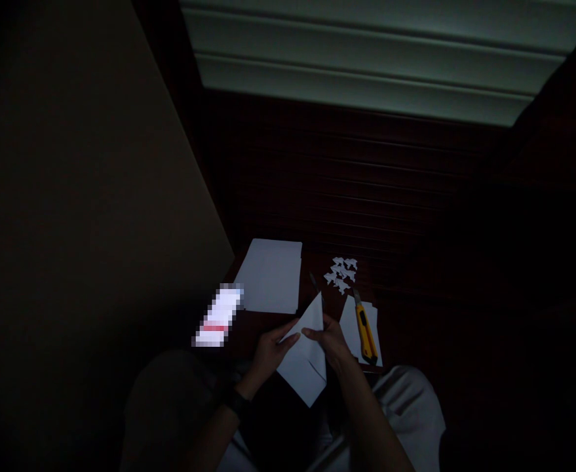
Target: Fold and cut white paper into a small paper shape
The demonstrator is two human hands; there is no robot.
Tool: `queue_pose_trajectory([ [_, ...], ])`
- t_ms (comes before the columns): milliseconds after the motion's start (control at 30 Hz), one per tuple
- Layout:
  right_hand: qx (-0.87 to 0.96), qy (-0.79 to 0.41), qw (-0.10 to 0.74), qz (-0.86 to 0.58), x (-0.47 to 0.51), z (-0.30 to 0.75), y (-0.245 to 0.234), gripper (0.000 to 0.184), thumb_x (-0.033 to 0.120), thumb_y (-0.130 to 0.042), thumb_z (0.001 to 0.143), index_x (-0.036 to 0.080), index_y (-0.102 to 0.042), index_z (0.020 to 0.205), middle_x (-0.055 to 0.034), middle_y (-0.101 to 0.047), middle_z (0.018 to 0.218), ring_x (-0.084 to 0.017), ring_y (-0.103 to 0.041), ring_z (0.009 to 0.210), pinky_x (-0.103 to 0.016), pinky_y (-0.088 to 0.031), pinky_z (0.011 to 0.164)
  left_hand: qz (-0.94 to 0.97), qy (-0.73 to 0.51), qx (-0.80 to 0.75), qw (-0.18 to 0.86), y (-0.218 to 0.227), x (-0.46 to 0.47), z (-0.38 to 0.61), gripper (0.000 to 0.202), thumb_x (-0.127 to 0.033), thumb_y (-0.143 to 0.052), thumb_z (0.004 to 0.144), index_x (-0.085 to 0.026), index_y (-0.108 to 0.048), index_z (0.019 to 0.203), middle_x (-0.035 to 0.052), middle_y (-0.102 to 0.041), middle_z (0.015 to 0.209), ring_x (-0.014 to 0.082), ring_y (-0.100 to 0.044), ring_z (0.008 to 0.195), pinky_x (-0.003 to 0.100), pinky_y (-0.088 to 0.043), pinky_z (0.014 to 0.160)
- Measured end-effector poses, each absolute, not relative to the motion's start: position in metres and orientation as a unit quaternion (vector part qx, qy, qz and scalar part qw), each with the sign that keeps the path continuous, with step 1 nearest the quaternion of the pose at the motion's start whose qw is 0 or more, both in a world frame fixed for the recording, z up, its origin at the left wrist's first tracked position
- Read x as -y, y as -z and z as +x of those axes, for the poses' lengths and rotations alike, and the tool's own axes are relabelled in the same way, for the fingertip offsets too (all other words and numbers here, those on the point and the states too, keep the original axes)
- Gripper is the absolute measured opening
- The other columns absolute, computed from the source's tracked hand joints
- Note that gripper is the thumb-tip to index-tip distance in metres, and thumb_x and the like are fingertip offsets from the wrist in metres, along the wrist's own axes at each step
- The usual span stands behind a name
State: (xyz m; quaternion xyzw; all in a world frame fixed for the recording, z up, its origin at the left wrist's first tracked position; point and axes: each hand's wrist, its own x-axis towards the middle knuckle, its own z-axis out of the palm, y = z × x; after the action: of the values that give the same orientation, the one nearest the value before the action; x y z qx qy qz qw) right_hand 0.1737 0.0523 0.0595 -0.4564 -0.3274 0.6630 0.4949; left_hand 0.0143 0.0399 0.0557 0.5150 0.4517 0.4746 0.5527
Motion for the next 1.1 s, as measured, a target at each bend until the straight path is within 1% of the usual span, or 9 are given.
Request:
queue_pose_trajectory([
  [233, 0.335, -0.667, 0.484, -0.456, -0.052, 0.174, -0.060, 0.039, 0.025, -0.078, 0.052, 0.015, -0.064, 0.088, -0.0055, -0.068, 0.079, -0.021, -0.061, 0.066, -0.034, -0.047, 0.063, 0.512, -0.470, -0.457, 0.555, -0.054, -0.040, 0.016, 0.041, -0.035, -0.059, 0.073, -0.016, -0.060, 0.110, 0.0056, -0.061, 0.112, 0.0238, -0.057, 0.102, 0.036, -0.045, 0.089],
  [433, 0.346, -0.657, 0.487, -0.459, -0.052, 0.172, -0.060, 0.040, 0.024, -0.078, 0.052, 0.016, -0.064, 0.088, -0.0058, -0.069, 0.081, -0.021, -0.062, 0.067, -0.034, -0.046, 0.065, 0.522, -0.473, -0.474, 0.529, -0.049, -0.041, 0.015, 0.036, -0.037, -0.054, 0.078, -0.019, -0.061, 0.109, 0.0040, -0.062, 0.111, 0.0226, -0.058, 0.100, 0.035, -0.045, 0.089],
  [567, 0.360, -0.654, 0.479, -0.462, -0.052, 0.170, -0.058, 0.039, 0.026, -0.077, 0.053, 0.016, -0.064, 0.089, -0.0061, -0.068, 0.081, -0.021, -0.061, 0.066, -0.034, -0.046, 0.063, 0.549, -0.471, -0.466, 0.510, -0.051, -0.042, 0.014, 0.036, -0.035, -0.052, 0.079, -0.021, -0.059, 0.111, 0.0025, -0.060, 0.113, 0.0216, -0.056, 0.103, 0.032, -0.043, 0.092],
  [767, 0.388, -0.622, 0.463, -0.499, -0.054, 0.168, -0.054, 0.042, 0.027, -0.077, 0.051, 0.017, -0.065, 0.090, -0.0055, -0.068, 0.079, -0.022, -0.060, 0.067, -0.033, -0.046, 0.061, 0.574, -0.455, -0.455, 0.507, -0.059, -0.040, 0.014, 0.044, -0.033, -0.054, 0.077, -0.023, -0.051, 0.120, 0.0016, -0.054, 0.122, 0.0210, -0.050, 0.112, 0.032, -0.038, 0.096],
  [900, 0.415, -0.614, 0.459, -0.490, -0.054, 0.169, -0.053, 0.042, 0.028, -0.076, 0.054, 0.017, -0.064, 0.093, -0.0055, -0.068, 0.082, -0.022, -0.061, 0.071, -0.033, -0.046, 0.064, 0.566, -0.454, -0.458, 0.514, -0.064, -0.039, 0.014, 0.044, -0.034, -0.056, 0.076, -0.023, -0.052, 0.119, 0.0017, -0.054, 0.122, 0.0210, -0.050, 0.112, 0.032, -0.038, 0.096],
  [1100, 0.410, -0.628, 0.457, -0.478, -0.054, 0.173, -0.054, 0.048, 0.031, -0.077, 0.053, 0.017, -0.062, 0.097, -0.0065, -0.068, 0.085, -0.023, -0.061, 0.074, -0.035, -0.046, 0.068, 0.580, -0.450, -0.447, 0.511, -0.061, -0.041, 0.014, 0.041, -0.033, -0.051, 0.080, -0.023, -0.051, 0.120, 0.0011, -0.054, 0.122, 0.0205, -0.050, 0.112, 0.032, -0.038, 0.096],
])
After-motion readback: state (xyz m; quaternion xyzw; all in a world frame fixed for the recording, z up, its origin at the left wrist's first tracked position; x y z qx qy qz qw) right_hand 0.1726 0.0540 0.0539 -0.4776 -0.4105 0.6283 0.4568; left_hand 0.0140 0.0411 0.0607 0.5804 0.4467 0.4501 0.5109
